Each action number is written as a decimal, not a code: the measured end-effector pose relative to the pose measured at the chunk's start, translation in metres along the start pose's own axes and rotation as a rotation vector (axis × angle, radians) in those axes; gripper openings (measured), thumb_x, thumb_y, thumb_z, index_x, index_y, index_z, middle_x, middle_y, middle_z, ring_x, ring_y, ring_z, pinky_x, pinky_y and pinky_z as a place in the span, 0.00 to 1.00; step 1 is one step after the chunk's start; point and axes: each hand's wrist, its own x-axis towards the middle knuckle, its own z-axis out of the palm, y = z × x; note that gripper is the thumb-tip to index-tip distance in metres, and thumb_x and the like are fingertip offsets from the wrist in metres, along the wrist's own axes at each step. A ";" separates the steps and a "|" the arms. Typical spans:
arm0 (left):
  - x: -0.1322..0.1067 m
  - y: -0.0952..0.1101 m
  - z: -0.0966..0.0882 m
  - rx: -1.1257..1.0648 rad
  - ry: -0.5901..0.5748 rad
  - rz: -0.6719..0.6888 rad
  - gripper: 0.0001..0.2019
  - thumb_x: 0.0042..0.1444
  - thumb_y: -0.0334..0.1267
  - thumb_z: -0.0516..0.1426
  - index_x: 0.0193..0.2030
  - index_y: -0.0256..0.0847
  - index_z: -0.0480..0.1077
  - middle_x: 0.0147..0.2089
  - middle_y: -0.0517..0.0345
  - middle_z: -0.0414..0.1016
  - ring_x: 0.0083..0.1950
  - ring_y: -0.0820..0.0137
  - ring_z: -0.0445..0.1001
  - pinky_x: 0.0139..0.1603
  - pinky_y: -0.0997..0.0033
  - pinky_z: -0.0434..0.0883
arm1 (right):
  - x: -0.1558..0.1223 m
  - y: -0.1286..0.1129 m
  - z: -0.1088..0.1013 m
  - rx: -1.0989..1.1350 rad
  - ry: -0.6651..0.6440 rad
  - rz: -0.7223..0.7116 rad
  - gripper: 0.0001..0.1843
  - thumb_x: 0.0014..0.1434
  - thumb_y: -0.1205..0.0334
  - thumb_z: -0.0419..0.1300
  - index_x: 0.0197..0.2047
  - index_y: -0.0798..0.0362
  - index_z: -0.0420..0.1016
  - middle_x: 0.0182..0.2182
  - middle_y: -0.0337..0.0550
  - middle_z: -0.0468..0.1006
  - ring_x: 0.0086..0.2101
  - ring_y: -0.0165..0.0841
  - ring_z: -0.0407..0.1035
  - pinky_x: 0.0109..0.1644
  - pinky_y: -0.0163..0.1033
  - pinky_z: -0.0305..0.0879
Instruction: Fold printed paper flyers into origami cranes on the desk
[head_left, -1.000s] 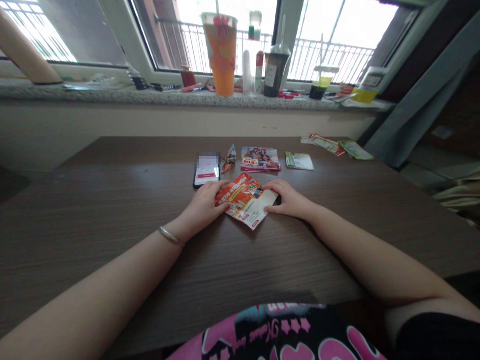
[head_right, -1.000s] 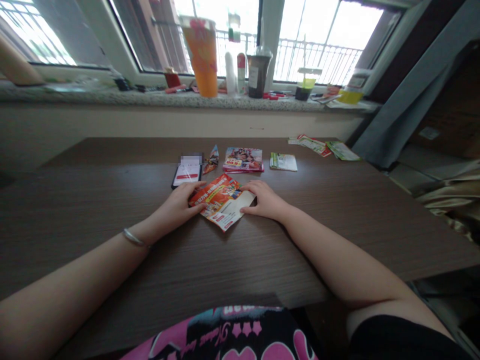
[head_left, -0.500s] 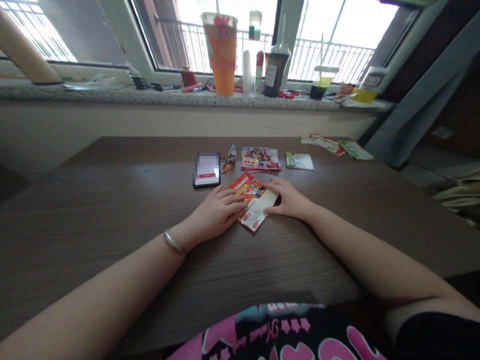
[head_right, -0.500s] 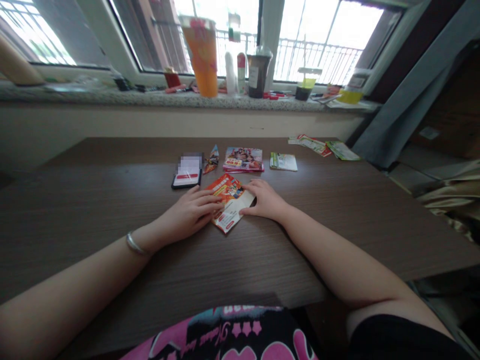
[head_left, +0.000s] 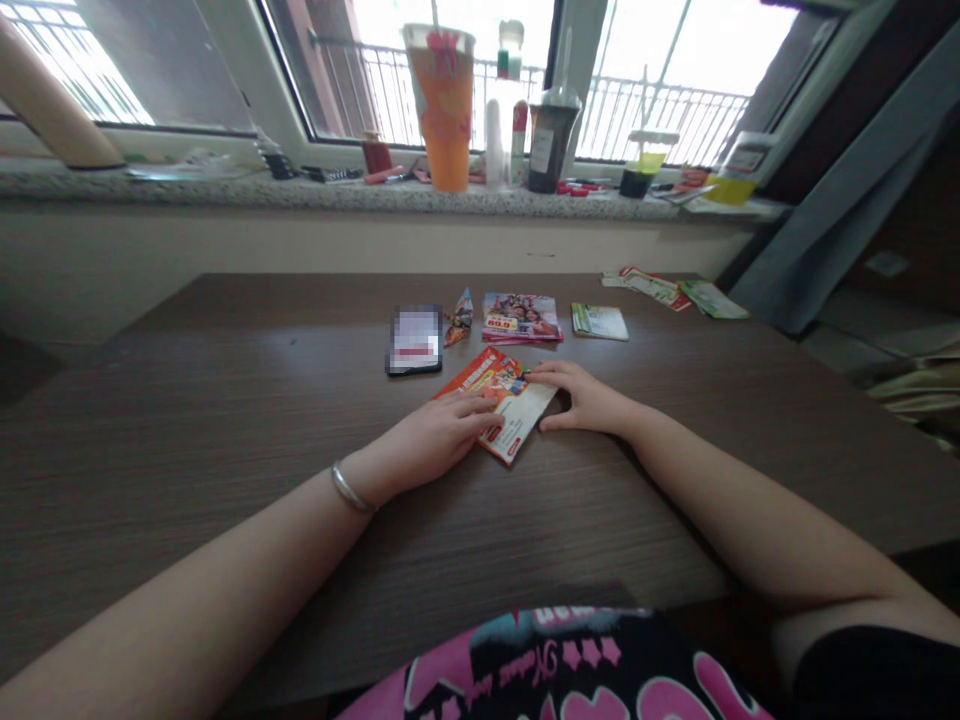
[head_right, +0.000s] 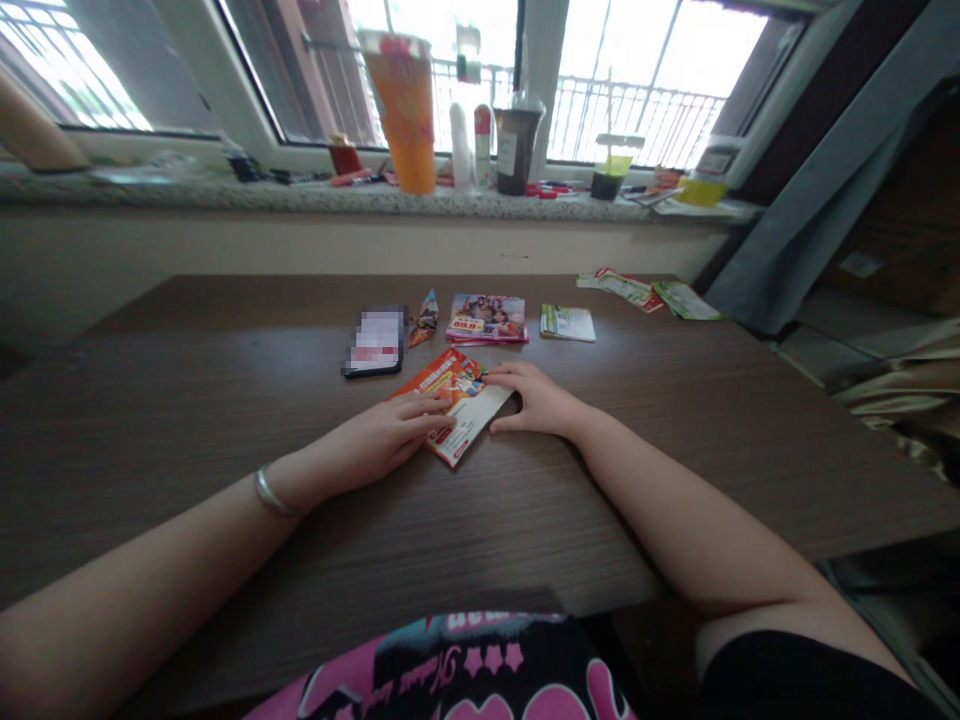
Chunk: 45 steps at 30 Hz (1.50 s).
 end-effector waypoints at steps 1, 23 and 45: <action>0.000 0.000 0.000 0.017 -0.014 0.010 0.18 0.66 0.33 0.47 0.59 0.42 0.68 0.64 0.47 0.65 0.64 0.62 0.65 0.63 0.56 0.66 | 0.000 0.000 0.000 0.003 0.005 0.001 0.40 0.47 0.45 0.69 0.60 0.52 0.68 0.57 0.55 0.68 0.58 0.47 0.61 0.63 0.57 0.56; 0.002 0.011 -0.007 0.055 -0.095 0.060 0.20 0.63 0.30 0.47 0.60 0.45 0.65 0.66 0.50 0.62 0.68 0.59 0.59 0.65 0.50 0.61 | 0.005 -0.008 0.000 0.159 0.165 0.025 0.10 0.56 0.56 0.65 0.41 0.50 0.78 0.48 0.48 0.74 0.50 0.38 0.69 0.58 0.50 0.63; 0.001 0.017 -0.005 -0.041 -0.076 0.018 0.19 0.65 0.34 0.48 0.61 0.47 0.65 0.66 0.52 0.62 0.68 0.60 0.57 0.67 0.52 0.59 | 0.009 -0.016 0.005 0.164 0.286 0.120 0.05 0.56 0.60 0.64 0.34 0.52 0.74 0.46 0.47 0.75 0.48 0.36 0.69 0.57 0.49 0.62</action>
